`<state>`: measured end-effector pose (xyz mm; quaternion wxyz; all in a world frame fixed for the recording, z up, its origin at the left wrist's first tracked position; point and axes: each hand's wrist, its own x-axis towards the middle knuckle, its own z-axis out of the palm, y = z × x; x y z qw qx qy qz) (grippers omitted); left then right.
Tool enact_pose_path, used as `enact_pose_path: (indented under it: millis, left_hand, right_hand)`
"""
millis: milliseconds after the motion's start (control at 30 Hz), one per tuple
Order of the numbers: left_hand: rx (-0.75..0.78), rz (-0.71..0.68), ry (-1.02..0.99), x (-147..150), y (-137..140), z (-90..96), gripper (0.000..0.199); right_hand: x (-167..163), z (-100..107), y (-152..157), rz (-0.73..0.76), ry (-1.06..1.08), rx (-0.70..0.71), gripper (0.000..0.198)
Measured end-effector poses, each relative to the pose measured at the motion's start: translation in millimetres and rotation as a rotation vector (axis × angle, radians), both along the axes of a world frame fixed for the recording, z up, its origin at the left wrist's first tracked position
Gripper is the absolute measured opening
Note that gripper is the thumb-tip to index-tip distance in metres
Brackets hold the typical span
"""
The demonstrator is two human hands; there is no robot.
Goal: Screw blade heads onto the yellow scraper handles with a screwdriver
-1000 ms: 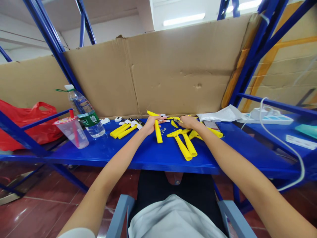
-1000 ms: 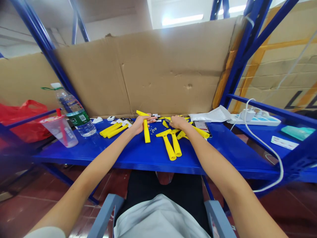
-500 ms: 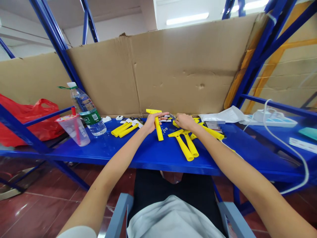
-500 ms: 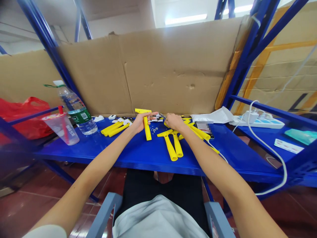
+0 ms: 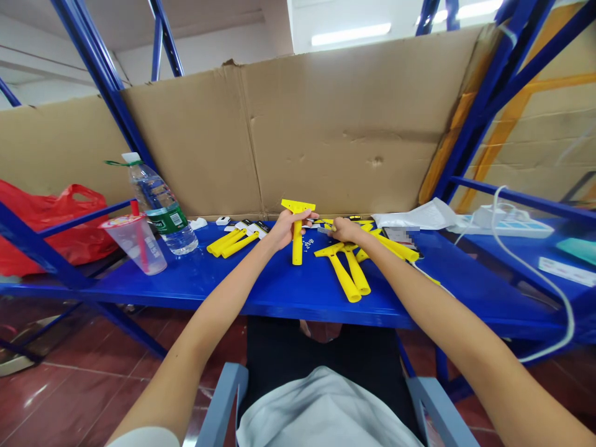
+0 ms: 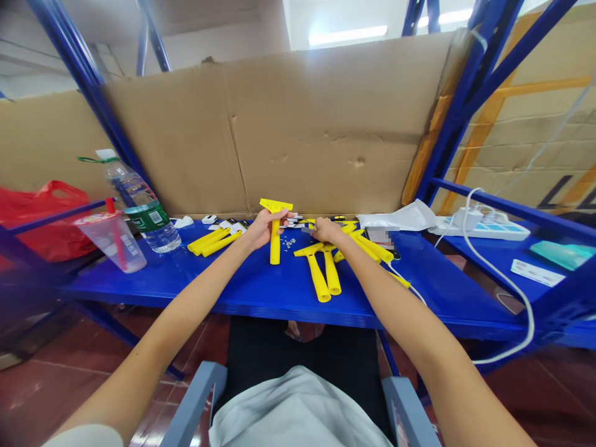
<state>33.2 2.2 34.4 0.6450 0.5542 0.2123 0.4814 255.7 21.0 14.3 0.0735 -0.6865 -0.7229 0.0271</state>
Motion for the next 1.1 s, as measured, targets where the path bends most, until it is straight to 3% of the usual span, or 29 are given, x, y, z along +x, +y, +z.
enact_pose_path:
  millis: [200, 367, 467, 567, 700, 900, 1100]
  left_hand:
    - [0.005, 0.004, -0.002, 0, 1, -1.5, 0.039]
    - [-0.003, 0.080, -0.057, -1, 9, -5.2, 0.036]
    - [-0.031, 0.144, -0.075, -1, 11, -6.3, 0.033]
    - [-0.062, 0.185, -0.068, 1, 10, -5.2, 0.033]
    - [-0.078, 0.202, -0.062, 5, 3, -2.5, 0.039]
    - [-0.024, 0.242, -0.049, 5, 2, -2.3, 0.044]
    - [-0.025, 0.356, -0.113, 2, 8, -3.4, 0.048]
  right_hand:
    - [15, -2, 2, -0.010, 0.110, 0.013, 0.031]
    - [22, 3, 6, -0.088, 0.414, 0.433, 0.028]
    - [15, 9, 2, 0.043, 0.747, 0.550, 0.032]
    - [-1, 14, -9, 0.203, 0.973, 0.501, 0.051]
    - [-22, 18, -25, 0.315, 1.036, 0.416, 0.062]
    - [-32, 16, -37, 0.362, 0.998, 0.343, 0.060]
    - [-30, 14, -35, 0.376, 1.079, 0.386, 0.055]
